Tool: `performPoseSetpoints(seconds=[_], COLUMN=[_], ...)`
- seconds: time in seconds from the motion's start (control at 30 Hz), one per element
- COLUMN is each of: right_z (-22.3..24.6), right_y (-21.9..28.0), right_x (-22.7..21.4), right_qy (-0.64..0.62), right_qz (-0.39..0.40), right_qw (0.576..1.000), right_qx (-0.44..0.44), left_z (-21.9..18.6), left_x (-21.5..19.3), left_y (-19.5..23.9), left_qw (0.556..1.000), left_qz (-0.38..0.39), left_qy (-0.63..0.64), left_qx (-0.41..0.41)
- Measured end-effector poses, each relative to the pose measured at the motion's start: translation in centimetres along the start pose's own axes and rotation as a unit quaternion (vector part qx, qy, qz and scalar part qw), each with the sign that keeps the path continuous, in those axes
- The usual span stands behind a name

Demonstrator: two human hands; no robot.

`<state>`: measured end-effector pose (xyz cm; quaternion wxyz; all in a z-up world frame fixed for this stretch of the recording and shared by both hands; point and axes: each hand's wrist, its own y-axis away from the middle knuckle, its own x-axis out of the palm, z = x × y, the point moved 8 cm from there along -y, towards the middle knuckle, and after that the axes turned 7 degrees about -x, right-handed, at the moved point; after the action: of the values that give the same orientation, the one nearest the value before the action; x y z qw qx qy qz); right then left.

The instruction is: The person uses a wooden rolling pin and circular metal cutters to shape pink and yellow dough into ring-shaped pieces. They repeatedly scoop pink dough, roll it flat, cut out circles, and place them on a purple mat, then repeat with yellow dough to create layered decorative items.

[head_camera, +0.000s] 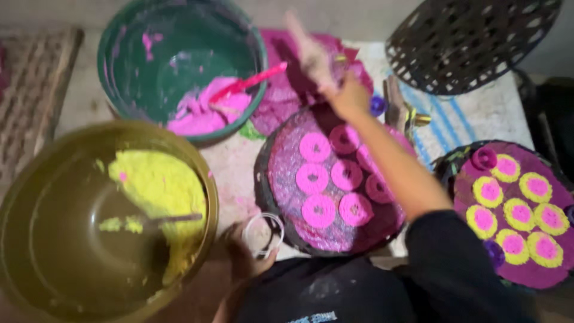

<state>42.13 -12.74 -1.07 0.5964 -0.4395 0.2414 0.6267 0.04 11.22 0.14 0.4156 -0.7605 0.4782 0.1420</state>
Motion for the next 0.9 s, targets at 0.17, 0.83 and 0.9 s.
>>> performPoseSetpoints(seconds=[0.17,0.83,0.9], right_z=[3.1,-22.7,-20.0], right_y=[-4.2,9.5,9.8], right_x=[7.3,-8.7,-12.1], right_qy=[-0.053,-0.009,0.027], right_qz=[-0.014,-0.042,-0.087], right_qw=[0.994,0.986,0.99], right_qx=[-0.097,0.164,0.105], left_z=[6.2,0.0,-1.8], left_x=[2.0,1.5,1.5], left_y=[2.5,-3.3,-5.1], left_qw=[0.998,1.0,0.999], left_qz=[-0.004,-0.02,-0.012], left_qy=[-0.033,0.008,0.053], left_qx=[-0.053,-0.021,-0.006])
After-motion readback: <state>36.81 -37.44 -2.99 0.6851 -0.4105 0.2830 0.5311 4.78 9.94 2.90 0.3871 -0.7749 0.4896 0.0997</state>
